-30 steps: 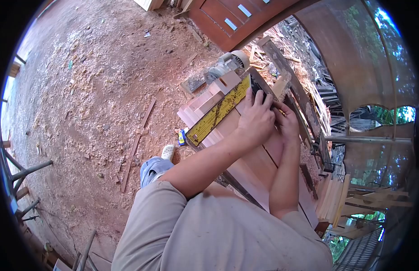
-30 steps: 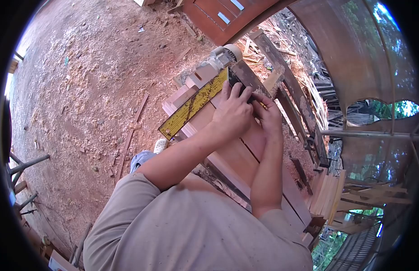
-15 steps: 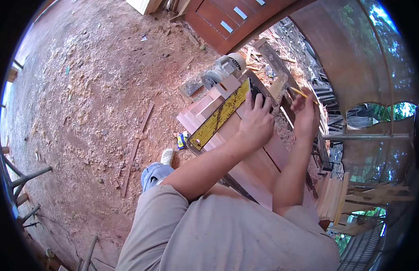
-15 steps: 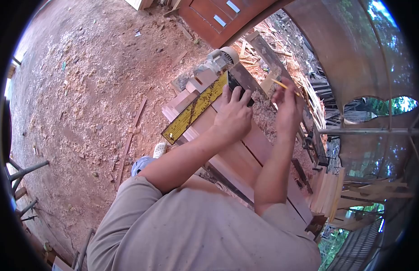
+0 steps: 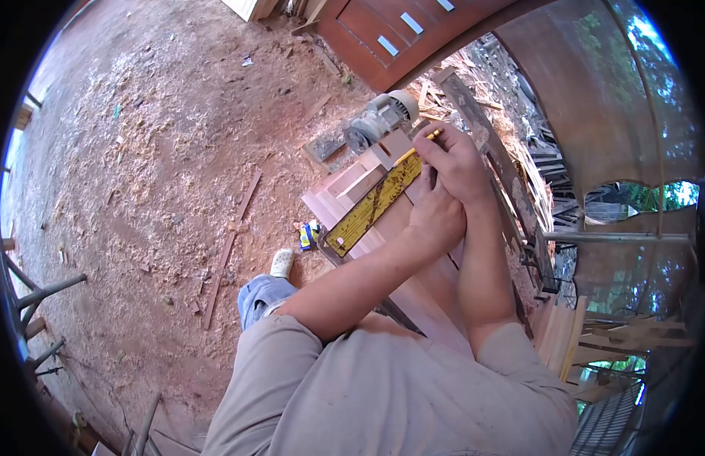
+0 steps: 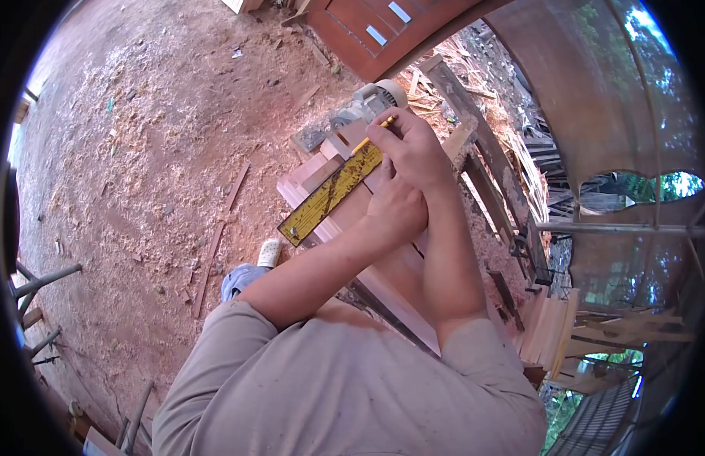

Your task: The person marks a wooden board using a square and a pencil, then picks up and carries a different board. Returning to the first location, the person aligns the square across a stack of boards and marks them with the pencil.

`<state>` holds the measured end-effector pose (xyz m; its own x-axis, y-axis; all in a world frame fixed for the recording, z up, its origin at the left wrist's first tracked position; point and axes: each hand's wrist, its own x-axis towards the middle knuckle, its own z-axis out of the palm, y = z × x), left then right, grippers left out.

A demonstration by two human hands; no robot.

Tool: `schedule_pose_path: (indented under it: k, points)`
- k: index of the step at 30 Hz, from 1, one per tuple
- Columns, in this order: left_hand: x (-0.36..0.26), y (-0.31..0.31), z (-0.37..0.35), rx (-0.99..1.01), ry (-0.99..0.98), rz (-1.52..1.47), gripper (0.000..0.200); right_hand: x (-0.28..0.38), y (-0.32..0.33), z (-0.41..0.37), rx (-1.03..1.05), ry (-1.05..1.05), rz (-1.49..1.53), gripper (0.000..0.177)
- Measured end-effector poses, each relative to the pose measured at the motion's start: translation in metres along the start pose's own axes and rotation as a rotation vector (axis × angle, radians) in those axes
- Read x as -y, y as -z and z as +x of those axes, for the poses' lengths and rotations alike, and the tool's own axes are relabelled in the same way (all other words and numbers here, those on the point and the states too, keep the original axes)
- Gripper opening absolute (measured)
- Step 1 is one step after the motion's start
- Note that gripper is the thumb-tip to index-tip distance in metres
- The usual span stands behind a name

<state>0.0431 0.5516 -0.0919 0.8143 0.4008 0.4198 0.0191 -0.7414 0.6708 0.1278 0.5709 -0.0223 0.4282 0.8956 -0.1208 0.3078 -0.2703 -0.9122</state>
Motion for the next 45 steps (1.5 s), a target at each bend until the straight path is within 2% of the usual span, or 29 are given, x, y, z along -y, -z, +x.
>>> schedule_pose_path:
  k: [1,5,25,38,41,43,45]
  points:
    - [-0.001,0.003,0.000,0.056,0.008,0.001,0.054,0.000,0.000,0.000,0.018,-0.011,-0.023,0.009]
    - [-0.003,0.010,-0.001,0.063,0.005,0.058,0.054,0.000,0.000,0.002,0.033,-0.020,-0.029,0.010]
    - [0.003,0.003,0.002,-0.135,-0.067,0.034,0.049,0.004,-0.003,0.008,0.096,-0.077,0.014,0.012]
    - [0.001,0.002,0.003,-0.139,-0.070,0.113,0.046,0.008,-0.004,0.006,0.094,-0.065,-0.022,0.010]
    - [0.002,-0.001,0.003,-0.151,-0.065,0.072,0.047,0.008,-0.003,0.009,0.039,-0.092,-0.040,0.011]
    - [0.005,-0.005,0.003,-0.147,-0.091,-0.046,0.046,0.005,-0.002,0.011,0.149,-0.058,-0.085,0.012]
    - [0.004,-0.003,0.003,-0.190,-0.093,0.007,0.046,0.006,-0.002,0.011,0.093,-0.071,-0.078,0.012]
